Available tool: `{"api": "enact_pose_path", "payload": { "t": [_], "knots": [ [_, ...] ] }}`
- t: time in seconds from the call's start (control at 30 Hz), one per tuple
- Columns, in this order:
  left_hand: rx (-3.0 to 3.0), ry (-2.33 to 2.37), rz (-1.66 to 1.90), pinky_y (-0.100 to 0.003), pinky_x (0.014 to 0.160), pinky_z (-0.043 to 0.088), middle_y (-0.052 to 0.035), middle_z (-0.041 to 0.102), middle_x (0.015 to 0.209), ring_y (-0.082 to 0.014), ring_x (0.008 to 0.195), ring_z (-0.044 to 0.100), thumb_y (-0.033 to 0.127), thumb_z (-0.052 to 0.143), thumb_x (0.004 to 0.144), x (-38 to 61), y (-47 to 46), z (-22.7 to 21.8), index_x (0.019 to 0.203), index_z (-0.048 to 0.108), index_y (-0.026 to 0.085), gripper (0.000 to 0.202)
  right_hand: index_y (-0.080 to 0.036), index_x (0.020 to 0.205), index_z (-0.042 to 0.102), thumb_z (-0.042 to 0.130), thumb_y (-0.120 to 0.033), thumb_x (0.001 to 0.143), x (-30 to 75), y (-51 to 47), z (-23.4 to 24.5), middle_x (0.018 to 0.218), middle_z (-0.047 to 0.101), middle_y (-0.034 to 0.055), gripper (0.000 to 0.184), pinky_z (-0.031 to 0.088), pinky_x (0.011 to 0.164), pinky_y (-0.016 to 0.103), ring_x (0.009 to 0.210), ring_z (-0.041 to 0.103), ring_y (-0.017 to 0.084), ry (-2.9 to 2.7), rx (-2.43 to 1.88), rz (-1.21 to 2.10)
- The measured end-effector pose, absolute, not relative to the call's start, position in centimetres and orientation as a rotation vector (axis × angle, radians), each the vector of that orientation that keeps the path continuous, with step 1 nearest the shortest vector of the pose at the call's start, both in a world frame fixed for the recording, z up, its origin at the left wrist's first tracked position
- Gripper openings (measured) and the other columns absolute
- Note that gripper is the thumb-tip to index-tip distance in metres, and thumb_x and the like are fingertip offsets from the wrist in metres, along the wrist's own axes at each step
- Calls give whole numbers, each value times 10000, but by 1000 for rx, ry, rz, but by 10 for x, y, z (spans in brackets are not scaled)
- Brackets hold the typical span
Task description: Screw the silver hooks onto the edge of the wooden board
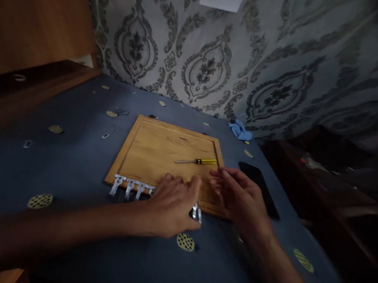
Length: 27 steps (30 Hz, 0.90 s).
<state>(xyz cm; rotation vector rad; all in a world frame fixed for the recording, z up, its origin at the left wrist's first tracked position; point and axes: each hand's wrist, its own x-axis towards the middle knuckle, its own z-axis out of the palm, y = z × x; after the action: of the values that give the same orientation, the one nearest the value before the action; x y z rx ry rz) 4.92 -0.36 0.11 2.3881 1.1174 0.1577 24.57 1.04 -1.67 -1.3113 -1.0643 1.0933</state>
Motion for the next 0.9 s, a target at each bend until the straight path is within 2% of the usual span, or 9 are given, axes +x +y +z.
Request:
{"api": "enact_pose_path", "payload": {
  "t": [0.1, 0.2, 0.3, 0.33, 0.4, 0.47, 0.5, 0.7, 0.9],
  "knots": [
    [2400, 1110, 161, -454, 1031, 442, -180, 690, 1240, -345, 1200, 630, 494, 786, 837, 48, -2, -1, 1380, 435, 96, 759, -203, 819, 699, 849, -570, 731, 231, 25, -1, 858, 762, 55, 405, 534, 523, 210, 645, 690, 125, -1320, -1295, 1011],
    [2411, 1053, 231, -483, 1062, 432, -170, 687, 1269, -361, 1236, 618, 517, 771, 846, 45, 0, -3, 1370, 458, 102, 738, -192, 832, 721, 792, -587, 784, 203, 52, 18, 793, 741, 56, 404, 533, 542, 237, 662, 691, 151, -1650, -1248, 989],
    [2394, 1014, 228, -477, 1017, 464, -149, 716, 1219, -362, 1195, 640, 489, 776, 851, 43, 1, -1, 1316, 514, 110, 655, -176, 881, 732, 726, -519, 877, 158, 86, 31, 724, 711, 35, 344, 550, 575, 263, 665, 684, 161, -2027, -1198, 1007],
    [2386, 1020, 211, -475, 1009, 470, -147, 721, 1209, -359, 1181, 645, 484, 784, 848, 43, 1, 1, 1301, 529, 109, 641, -166, 893, 732, 722, -471, 896, 140, 97, 32, 747, 715, 36, 305, 566, 611, 275, 698, 691, 164, -2153, -1182, 1006],
    [2376, 1038, 196, -483, 1016, 468, -148, 723, 1202, -355, 1165, 647, 476, 801, 838, 42, 1, 4, 1303, 538, 103, 652, -149, 989, 719, 714, -378, 929, 103, 119, 29, 935, 736, 52, 237, 603, 784, 340, 860, 704, 175, -2383, -1154, 966],
    [2387, 1026, 198, -498, 1033, 459, -151, 725, 1200, -356, 1154, 649, 465, 799, 840, 42, 1, 6, 1325, 534, 90, 667, -166, 1205, 657, 656, -382, 977, 67, 138, 20, 1202, 689, 83, 314, 603, 892, 419, 1029, 690, 205, -2551, -1156, 907],
    [2395, 1012, 198, -502, 1035, 459, -155, 726, 1203, -356, 1144, 653, 462, 788, 848, 42, 1, 6, 1322, 543, 85, 653, -170, 1260, 635, 654, -389, 977, 51, 146, 15, 1266, 665, 94, 358, 598, 919, 444, 1083, 679, 227, -2602, -1174, 865],
    [2457, 906, 269, -537, 1024, 466, -148, 682, 1345, -365, 1212, 614, 424, 708, 902, 39, 2, 0, 1200, 645, 148, 412, -186, 1302, 615, 644, -391, 982, -8, 179, -8, 1324, 639, 105, 381, 588, 948, 462, 1128, 664, 238, -2657, -1353, 601],
    [2474, 930, 414, -560, 1034, 449, -119, 587, 1496, -402, 1348, 526, 459, 710, 878, 37, 0, -4, 1416, 546, 235, 606, -181, 1309, 610, 652, -391, 977, -29, 187, -16, 1323, 638, 105, 395, 588, 947, 467, 1133, 664, 243, -2653, -1437, 484]
  ]
}}
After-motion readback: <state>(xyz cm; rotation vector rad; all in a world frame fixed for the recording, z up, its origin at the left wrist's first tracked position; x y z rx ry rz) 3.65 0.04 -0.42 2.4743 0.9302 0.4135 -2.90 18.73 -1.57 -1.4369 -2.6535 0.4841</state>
